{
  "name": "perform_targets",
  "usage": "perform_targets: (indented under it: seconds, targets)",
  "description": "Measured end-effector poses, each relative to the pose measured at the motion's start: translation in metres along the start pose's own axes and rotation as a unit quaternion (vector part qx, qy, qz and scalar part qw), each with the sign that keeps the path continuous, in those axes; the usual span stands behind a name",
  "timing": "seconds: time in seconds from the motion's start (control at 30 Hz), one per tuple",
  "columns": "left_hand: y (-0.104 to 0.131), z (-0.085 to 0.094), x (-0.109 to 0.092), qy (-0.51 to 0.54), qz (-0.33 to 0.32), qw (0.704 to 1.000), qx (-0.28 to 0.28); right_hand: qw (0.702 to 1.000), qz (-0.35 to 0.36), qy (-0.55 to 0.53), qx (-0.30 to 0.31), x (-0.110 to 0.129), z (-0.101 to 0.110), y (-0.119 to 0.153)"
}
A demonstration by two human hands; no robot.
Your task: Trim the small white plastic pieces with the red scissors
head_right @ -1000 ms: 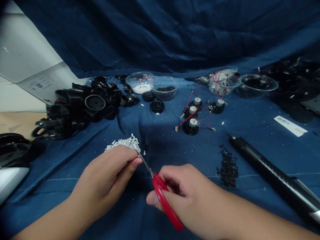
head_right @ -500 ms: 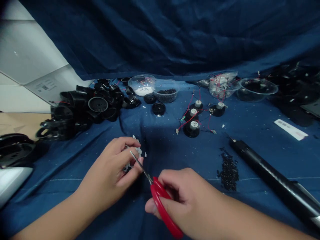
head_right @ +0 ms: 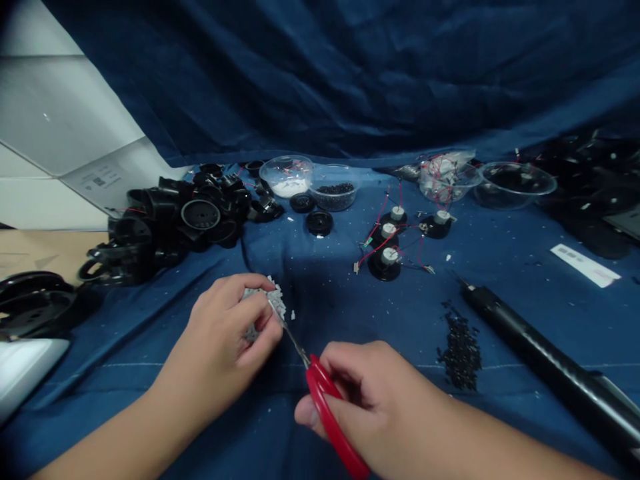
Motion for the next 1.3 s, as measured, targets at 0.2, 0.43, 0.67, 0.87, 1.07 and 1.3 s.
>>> perform_targets:
  seconds: [0.2,0.43,0.67,0.87,1.07,1.3]
  targets:
    - [0.002,-0.013,-0.001,-0.007,-0.022,0.999,0.032,0.999,0.032,-0.019,-0.009,0.003,0.001,-0.005]
    - [0.002,-0.027,0.004,0.007,-0.069,0.997,0.025,0.993,0.044,-0.108,-0.019,0.013,0.007,-0.007]
    - [0.001,-0.026,0.002,0.019,-0.083,0.996,0.026,0.992,0.044,-0.115,-0.029,0.013,0.007,-0.008]
    - [-0.001,-0.025,-0.001,0.025,-0.08,0.996,0.04,0.992,0.054,-0.114,-0.023,0.011,0.006,-0.006]
    - [-0.002,-0.025,0.003,0.041,-0.053,0.997,0.047,0.993,0.055,-0.104,-0.017,0.008,0.003,-0.008]
    - [-0.002,-0.02,0.004,0.023,-0.042,0.998,0.038,0.993,0.071,-0.031,-0.092,0.037,0.03,0.013]
Point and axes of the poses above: each hand's wrist, its own y-axis away from the middle knuckle, its own z-axis out of the back of the hand, x = y × z, the point moved 10 cm from there along -y, towards the middle knuckle, and after that the axes turned 6 degrees about -y, right-handed, at the moved point
